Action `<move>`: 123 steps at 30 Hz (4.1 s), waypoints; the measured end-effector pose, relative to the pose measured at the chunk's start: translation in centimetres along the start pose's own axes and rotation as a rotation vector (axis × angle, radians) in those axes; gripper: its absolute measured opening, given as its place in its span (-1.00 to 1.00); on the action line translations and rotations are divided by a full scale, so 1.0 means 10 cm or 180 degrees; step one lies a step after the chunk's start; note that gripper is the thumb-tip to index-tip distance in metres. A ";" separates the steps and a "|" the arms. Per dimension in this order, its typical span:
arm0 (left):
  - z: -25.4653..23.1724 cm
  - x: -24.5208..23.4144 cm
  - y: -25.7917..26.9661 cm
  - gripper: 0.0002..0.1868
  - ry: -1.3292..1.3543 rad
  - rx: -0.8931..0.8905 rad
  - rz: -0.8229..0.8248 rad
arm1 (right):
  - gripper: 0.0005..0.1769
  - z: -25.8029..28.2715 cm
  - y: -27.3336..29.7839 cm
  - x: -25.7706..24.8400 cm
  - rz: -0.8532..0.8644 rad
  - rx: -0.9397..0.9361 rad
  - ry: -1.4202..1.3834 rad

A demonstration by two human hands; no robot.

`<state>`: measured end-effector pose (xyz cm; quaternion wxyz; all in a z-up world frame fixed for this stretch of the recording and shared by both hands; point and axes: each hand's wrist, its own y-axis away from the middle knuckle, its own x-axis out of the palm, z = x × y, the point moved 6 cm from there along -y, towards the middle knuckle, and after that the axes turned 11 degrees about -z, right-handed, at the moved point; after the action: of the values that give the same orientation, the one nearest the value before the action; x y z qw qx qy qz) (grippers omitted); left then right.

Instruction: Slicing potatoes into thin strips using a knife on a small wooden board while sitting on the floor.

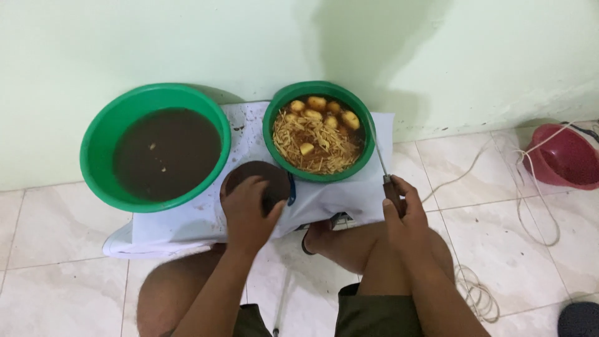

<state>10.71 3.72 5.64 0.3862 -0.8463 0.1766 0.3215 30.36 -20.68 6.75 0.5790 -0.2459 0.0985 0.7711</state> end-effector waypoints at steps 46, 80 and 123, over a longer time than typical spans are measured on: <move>0.55 0.12 0.13 -0.55 -0.0349 -0.0096 0.1157 | -0.37 0.00 0.22 0.57 0.0624 0.0504 -0.1071; 0.81 0.05 0.17 -0.73 0.0183 -0.0363 0.0608 | -0.38 0.76 1.16 1.59 0.1798 0.0092 -0.1092; 0.85 0.08 0.18 -0.76 0.0368 -0.0789 0.0634 | -0.37 0.45 1.29 1.79 0.2324 0.0399 -0.0632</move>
<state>6.84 9.05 -0.15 0.2343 -0.8829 0.2405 0.3283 13.28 -7.60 0.04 0.2869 -0.0829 0.1700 0.9391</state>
